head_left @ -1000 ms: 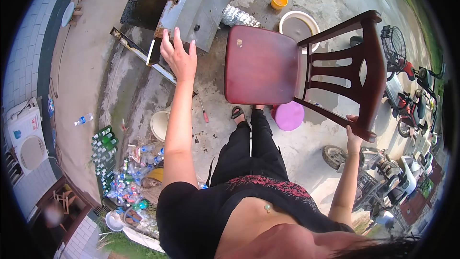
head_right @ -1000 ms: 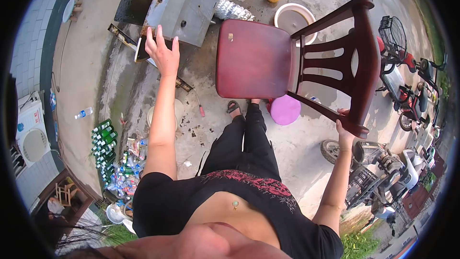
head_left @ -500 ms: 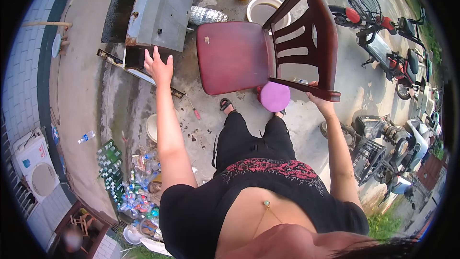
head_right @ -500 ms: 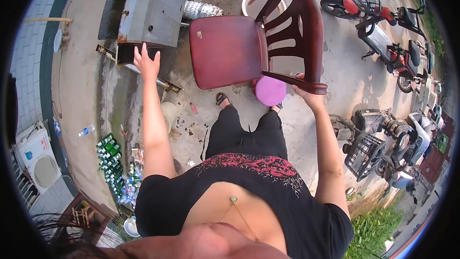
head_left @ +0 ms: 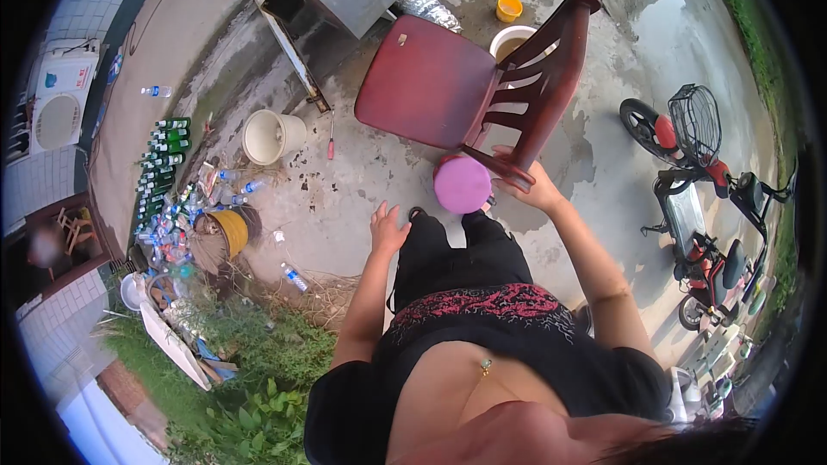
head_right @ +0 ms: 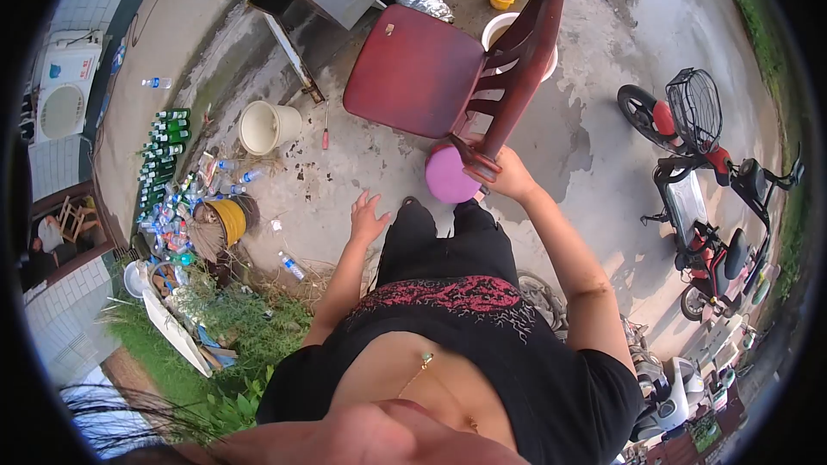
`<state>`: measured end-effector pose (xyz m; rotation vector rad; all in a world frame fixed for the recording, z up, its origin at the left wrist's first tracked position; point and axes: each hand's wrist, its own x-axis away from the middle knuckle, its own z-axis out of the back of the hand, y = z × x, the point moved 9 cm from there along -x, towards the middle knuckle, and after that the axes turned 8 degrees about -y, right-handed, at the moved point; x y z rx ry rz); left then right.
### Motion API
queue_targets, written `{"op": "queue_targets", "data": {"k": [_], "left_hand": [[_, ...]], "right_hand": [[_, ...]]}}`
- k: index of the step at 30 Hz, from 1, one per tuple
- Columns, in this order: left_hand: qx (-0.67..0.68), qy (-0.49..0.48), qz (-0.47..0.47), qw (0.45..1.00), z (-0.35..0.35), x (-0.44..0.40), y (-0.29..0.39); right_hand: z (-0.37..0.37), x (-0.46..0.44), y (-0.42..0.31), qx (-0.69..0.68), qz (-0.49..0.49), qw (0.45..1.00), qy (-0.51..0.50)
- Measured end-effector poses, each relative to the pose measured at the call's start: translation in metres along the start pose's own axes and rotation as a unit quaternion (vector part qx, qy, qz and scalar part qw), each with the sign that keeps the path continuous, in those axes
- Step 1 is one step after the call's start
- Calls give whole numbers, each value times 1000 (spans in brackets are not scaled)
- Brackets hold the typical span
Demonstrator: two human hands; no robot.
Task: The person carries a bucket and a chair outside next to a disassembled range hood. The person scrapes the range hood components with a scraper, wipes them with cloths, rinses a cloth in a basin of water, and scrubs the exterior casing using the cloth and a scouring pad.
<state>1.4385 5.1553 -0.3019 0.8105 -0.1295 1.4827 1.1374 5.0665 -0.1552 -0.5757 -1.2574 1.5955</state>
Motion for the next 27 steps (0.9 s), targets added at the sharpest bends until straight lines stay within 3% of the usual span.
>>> {"op": "queue_targets", "data": {"k": [3,5,8,10,11,12,13,17,20,21,24,26,27], "left_hand": [[56,-8,70,996,-52,66,-65],[135,2,122,983,-106,107,-136],[234,24,261,936,-157,185,-213],[283,-6,340,897,-183,240,-244],[333,41,360,871,-196,274,-252],[389,90,388,831,-197,310,-240],[371,85,398,834,-212,338,-243],[436,80,468,764,-332,427,-269],[515,102,513,679,-358,458,-224],[534,88,500,676,-391,457,-224],[532,7,479,698,-357,434,-171],[475,33,455,752,-360,412,-177],[488,66,438,752,-345,401,-170]], "right_hand": [[-10,-5,21,-37,-20,999,-22],[-14,-4,28,-50,-107,993,-22],[-3,-16,27,48,5,999,21],[-3,-15,33,34,4,998,57],[-4,-14,42,33,-52,998,28],[-6,-12,43,34,-105,994,-1],[-7,-11,46,46,-143,989,-13],[-6,-21,51,28,-28,999,6],[-3,-21,54,11,-41,999,20],[-6,-19,47,-16,-46,999,10],[-7,-16,49,-40,-70,997,7],[-10,-8,37,-31,-92,995,17],[-10,-8,37,-20,-90,996,17]]}}
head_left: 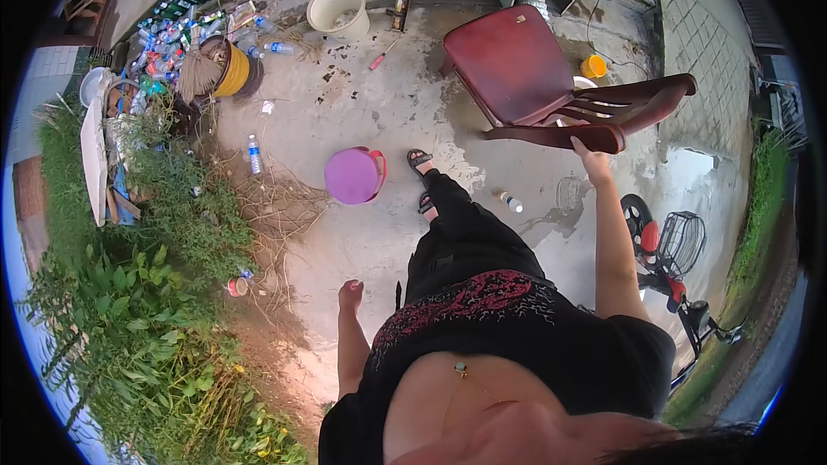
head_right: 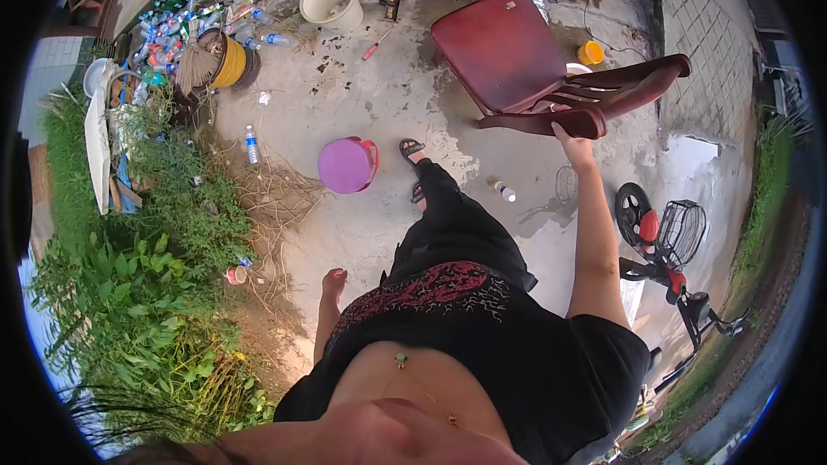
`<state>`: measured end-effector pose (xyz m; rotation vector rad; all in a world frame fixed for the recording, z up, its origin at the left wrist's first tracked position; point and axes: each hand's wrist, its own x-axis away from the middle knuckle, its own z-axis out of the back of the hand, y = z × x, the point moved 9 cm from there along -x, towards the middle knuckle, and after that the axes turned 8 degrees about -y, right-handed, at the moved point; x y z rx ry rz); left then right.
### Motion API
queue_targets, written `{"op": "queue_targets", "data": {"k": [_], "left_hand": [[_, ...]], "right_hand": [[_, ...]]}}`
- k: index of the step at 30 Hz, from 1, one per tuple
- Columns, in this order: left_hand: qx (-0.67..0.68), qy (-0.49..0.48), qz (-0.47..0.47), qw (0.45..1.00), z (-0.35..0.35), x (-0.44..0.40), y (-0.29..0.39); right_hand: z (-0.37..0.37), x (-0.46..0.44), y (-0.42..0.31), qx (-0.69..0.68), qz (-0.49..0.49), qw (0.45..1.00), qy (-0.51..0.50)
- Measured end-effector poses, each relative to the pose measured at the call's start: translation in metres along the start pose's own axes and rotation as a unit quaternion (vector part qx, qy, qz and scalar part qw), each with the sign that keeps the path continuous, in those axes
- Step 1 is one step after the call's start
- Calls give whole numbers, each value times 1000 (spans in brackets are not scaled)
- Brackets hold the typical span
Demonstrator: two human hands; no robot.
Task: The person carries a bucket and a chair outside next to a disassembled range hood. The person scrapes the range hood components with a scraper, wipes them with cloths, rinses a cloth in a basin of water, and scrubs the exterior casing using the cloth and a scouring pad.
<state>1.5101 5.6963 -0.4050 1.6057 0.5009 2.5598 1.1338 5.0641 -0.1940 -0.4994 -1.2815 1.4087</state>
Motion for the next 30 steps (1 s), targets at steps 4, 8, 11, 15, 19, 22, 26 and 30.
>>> {"op": "queue_targets", "data": {"k": [4,8,11,15,19,22,26,30], "left_hand": [[13,24,-108,994,6,14,93],[-158,-17,-160,974,3,3,177],[-212,-16,-189,959,1,-25,273],[-243,-94,-309,915,-36,-45,451],[-224,-103,-407,879,-59,-30,599],[-270,-147,-427,850,-70,-19,656],[-324,-213,-431,815,-76,-39,677],[-406,-244,-417,775,-71,-65,688]], "right_hand": [[1,-4,14,18,-40,997,-56],[10,10,-15,-333,-78,907,-247],[28,-6,-27,-443,-88,852,-264],[20,-7,-25,-654,-76,752,31],[18,-3,0,-660,-56,737,138],[19,3,-15,-652,-55,729,203],[13,29,-3,-650,-53,715,251],[17,58,5,-644,-63,695,314]]}}
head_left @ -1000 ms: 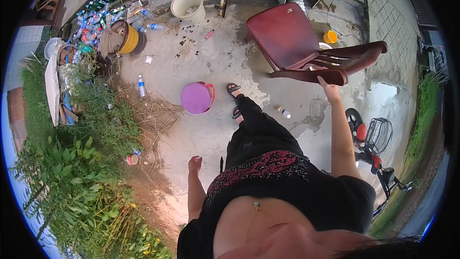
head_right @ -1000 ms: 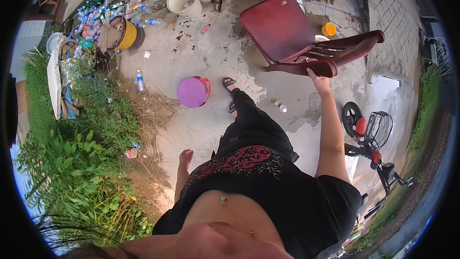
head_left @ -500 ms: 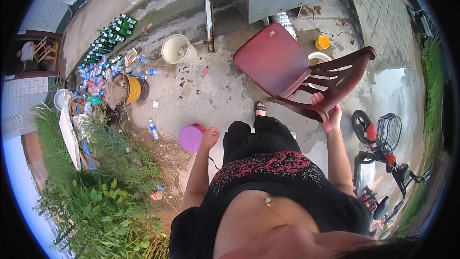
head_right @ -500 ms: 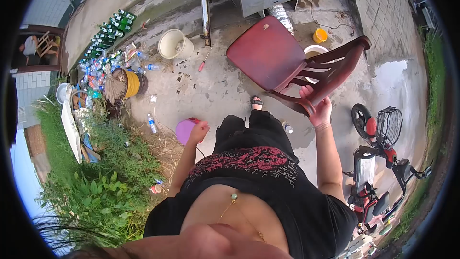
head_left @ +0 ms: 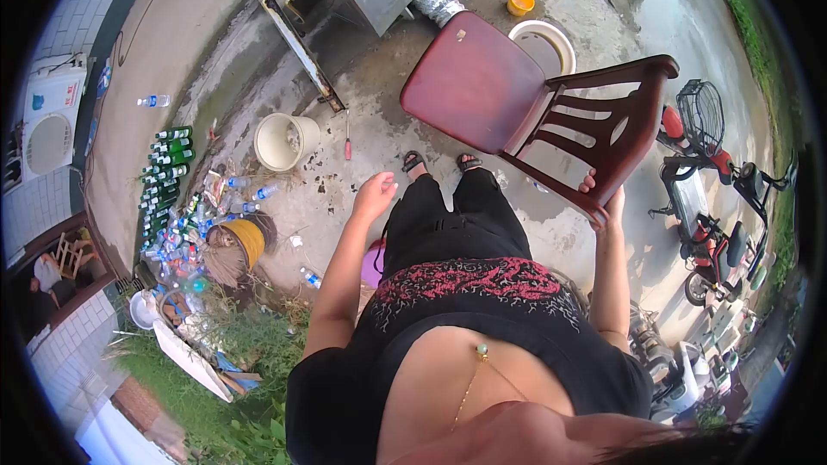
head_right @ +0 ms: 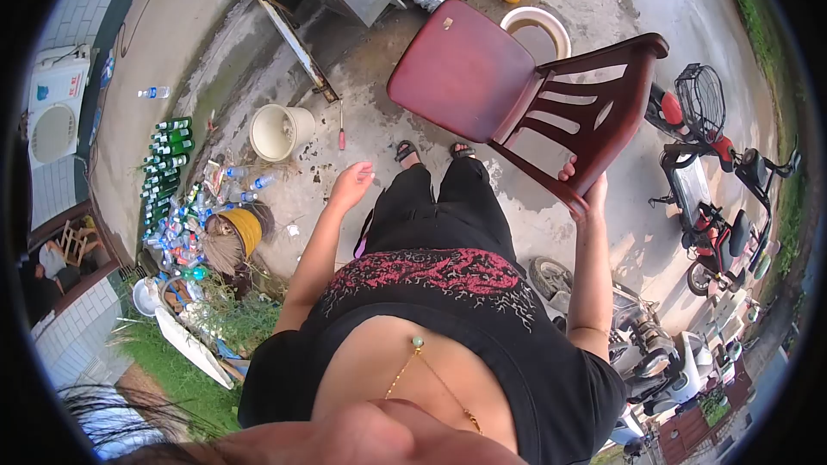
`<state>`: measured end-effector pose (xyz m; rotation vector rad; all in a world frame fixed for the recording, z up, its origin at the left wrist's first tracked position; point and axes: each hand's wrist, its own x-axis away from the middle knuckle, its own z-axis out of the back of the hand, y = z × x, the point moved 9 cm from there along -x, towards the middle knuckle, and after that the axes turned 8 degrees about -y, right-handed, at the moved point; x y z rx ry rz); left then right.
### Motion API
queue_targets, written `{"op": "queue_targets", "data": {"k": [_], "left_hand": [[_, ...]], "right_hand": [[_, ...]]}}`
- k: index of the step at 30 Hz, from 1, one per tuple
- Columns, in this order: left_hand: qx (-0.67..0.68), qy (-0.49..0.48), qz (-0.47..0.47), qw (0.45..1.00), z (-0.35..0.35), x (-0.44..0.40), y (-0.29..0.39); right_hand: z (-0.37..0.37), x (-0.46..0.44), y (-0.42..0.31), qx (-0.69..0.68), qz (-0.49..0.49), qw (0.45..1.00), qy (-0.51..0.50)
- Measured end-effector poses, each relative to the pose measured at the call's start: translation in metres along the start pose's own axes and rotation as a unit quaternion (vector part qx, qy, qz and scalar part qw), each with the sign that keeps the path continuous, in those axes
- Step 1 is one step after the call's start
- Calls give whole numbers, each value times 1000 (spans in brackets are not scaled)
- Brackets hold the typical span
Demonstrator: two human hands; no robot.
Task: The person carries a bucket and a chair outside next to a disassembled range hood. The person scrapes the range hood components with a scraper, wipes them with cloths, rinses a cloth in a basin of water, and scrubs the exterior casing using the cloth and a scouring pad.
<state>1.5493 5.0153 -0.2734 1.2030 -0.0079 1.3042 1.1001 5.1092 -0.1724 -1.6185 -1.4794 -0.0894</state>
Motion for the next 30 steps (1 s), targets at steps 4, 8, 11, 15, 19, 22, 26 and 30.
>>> {"op": "queue_targets", "data": {"k": [4,8,11,15,19,22,26,30], "left_hand": [[-74,-40,-24,996,24,-15,4],[-98,-17,-27,995,48,-24,11],[-111,-10,-3,994,50,-38,0],[-175,-7,5,984,77,-61,26],[-134,81,-1,988,121,-85,48],[-146,174,-35,973,172,-103,71],[-101,306,-113,940,262,-127,118],[-105,339,-182,917,347,-154,151]], "right_hand": [[29,13,-18,20,20,999,37],[58,40,-28,38,43,992,109],[91,55,-45,150,-47,979,133],[140,35,-113,128,51,986,97],[40,53,-188,384,247,840,292],[-69,30,-212,586,361,670,278],[-216,-56,-169,736,360,548,168],[-328,-154,-80,787,299,536,68]]}}
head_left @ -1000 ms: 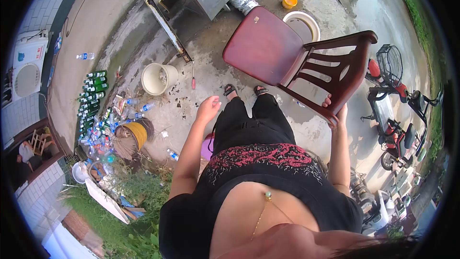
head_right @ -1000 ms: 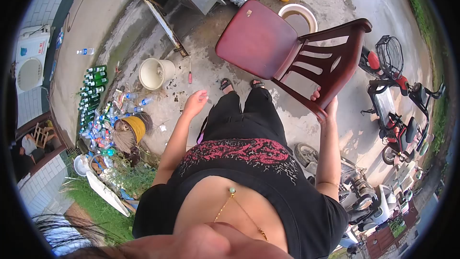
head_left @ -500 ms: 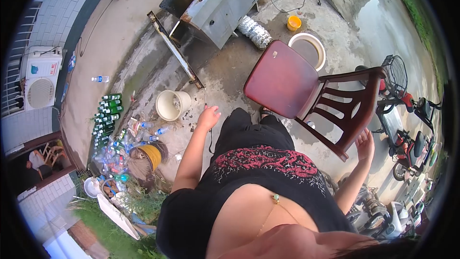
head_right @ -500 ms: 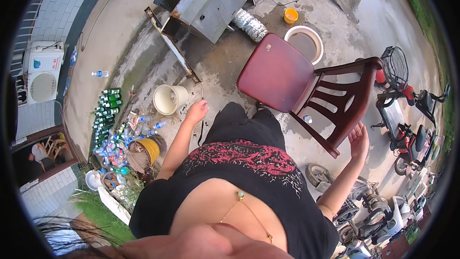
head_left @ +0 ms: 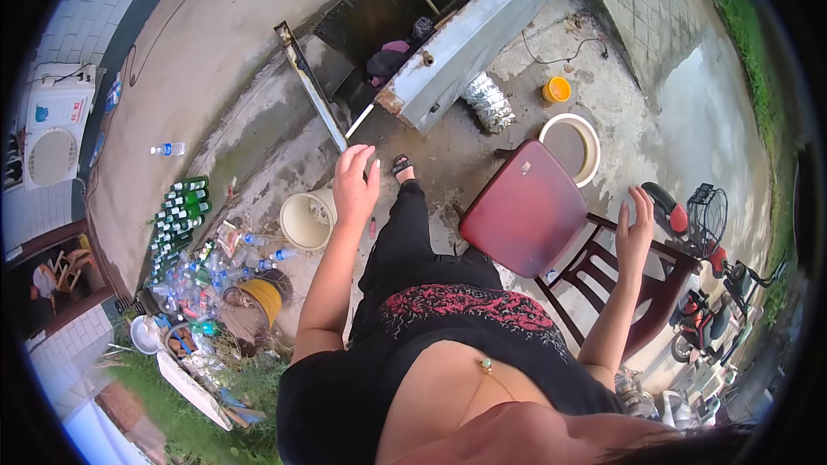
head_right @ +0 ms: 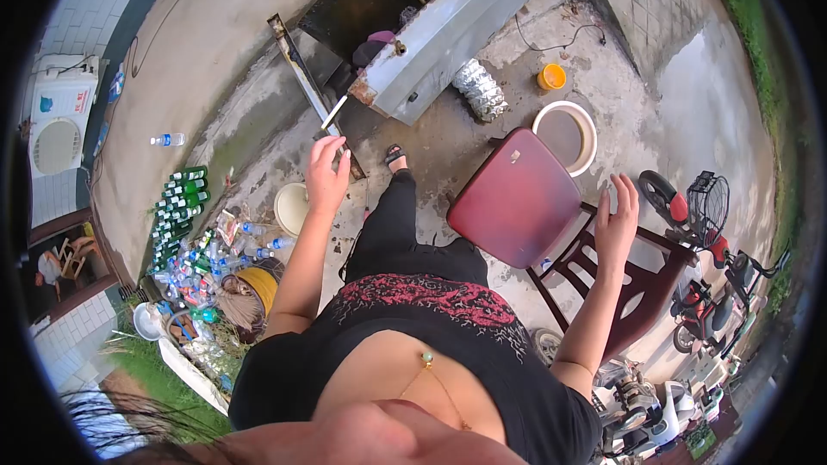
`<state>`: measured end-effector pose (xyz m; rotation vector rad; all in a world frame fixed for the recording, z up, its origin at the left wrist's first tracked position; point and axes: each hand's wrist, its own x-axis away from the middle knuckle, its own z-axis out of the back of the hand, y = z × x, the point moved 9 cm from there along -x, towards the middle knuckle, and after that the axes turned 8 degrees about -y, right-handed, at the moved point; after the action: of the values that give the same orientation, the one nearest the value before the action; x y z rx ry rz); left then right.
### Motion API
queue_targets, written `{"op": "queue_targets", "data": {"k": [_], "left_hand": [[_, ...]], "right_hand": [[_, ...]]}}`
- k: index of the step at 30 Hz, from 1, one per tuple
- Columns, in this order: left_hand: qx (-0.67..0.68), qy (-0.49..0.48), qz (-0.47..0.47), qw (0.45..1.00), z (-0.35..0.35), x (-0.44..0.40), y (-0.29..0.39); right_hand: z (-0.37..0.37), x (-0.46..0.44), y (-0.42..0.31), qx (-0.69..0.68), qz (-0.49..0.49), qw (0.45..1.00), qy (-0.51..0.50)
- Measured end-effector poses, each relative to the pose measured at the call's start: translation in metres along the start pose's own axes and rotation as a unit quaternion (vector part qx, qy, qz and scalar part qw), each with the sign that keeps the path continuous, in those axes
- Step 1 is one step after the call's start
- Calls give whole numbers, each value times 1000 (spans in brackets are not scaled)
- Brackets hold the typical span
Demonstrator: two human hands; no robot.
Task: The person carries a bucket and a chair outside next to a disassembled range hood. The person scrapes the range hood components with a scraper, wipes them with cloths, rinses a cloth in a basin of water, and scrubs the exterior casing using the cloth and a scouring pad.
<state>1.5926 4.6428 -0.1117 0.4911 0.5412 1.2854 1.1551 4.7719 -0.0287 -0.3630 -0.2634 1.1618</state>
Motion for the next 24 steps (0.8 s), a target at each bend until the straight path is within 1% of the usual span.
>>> {"op": "queue_targets", "data": {"k": [1,3,5,6,9,13,15,17,20,21,23,24], "left_hand": [[1,10,-8,1000,10,-19,-4],[38,-9,4,999,20,-42,-18],[99,-16,29,995,22,-56,-34],[99,-16,16,995,25,-63,-34],[155,-34,35,987,18,-77,-51],[177,-32,59,982,10,-106,-69],[193,-42,84,977,3,-120,-83],[202,-63,130,969,-3,-137,-94],[177,-95,151,968,-25,-162,-119],[160,-97,135,973,-34,-171,-128],[136,-130,161,969,-49,-188,-141],[133,-119,198,964,-59,-200,-152]], "right_hand": [[-28,-20,-23,6,13,999,-38],[-79,-53,-82,39,67,987,-139],[-116,-76,-128,21,131,975,-180],[-128,-86,-146,11,137,970,-203],[-150,-115,-191,23,183,956,-228],[-157,-153,-233,38,236,939,-249],[-159,-179,-256,47,260,927,-265],[-165,-212,-275,56,288,915,-277],[-208,-277,-287,23,304,899,-315],[-232,-300,-291,37,304,879,-366],[-302,-347,-278,135,355,831,-405],[-375,-388,-251,245,341,773,-475]]}}
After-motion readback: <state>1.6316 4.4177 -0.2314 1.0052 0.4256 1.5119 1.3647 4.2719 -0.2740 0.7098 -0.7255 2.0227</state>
